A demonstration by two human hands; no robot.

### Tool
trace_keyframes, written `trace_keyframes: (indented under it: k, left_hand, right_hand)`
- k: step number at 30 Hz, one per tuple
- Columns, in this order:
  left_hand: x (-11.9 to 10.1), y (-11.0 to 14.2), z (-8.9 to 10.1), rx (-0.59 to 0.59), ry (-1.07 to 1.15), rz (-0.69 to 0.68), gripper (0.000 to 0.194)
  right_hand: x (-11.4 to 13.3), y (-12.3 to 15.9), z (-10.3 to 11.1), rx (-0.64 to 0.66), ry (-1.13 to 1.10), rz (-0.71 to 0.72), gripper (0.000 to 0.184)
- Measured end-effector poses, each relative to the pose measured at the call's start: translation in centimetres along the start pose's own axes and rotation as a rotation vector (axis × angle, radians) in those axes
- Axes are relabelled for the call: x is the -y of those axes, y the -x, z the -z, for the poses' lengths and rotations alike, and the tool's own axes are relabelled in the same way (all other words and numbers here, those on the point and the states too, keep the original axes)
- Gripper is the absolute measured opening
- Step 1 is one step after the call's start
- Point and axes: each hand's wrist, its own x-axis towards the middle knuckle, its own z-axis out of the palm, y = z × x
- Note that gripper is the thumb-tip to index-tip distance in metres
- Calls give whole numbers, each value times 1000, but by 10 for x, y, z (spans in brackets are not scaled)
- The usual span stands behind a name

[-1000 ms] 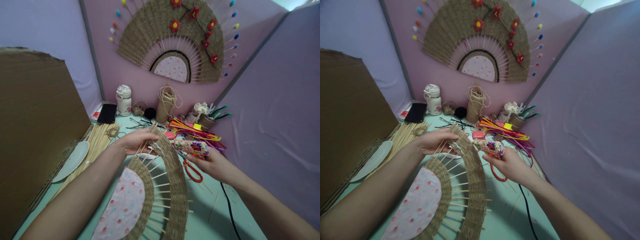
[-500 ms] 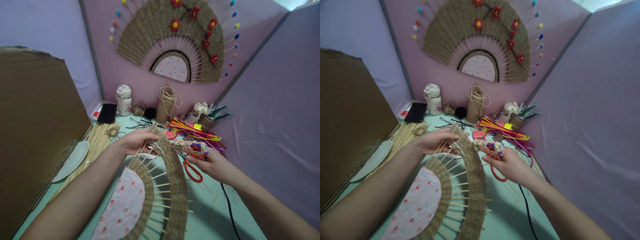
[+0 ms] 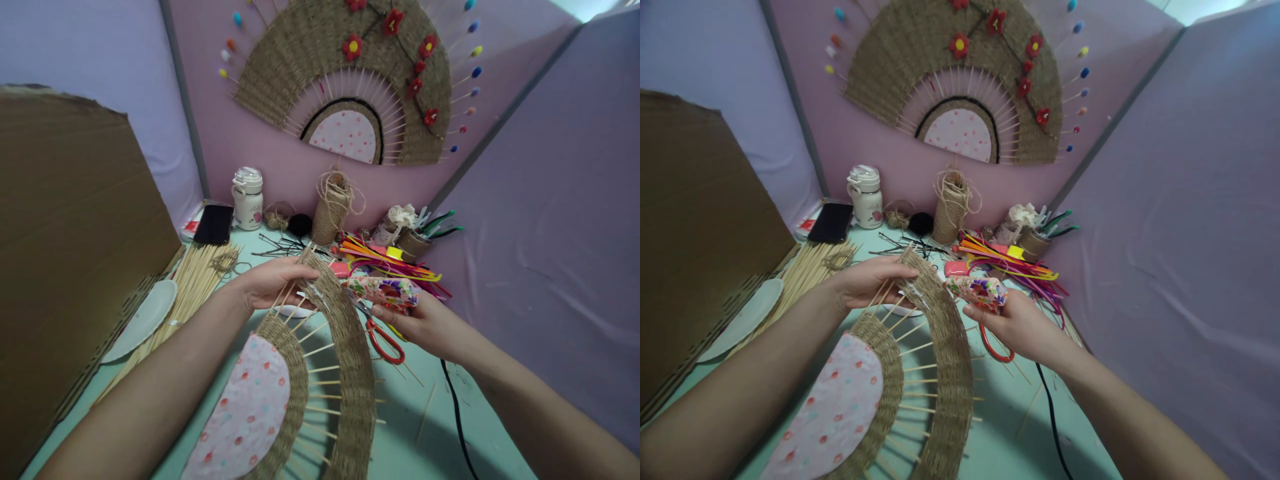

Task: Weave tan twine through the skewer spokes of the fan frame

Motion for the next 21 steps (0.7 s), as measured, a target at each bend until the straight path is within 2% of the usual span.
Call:
trace_keyframes:
  k: [21]
  left_hand:
    - [-1, 1, -2, -18, -12, -5, 19]
  right_hand:
    - [3, -4, 3, 29, 23, 54, 44]
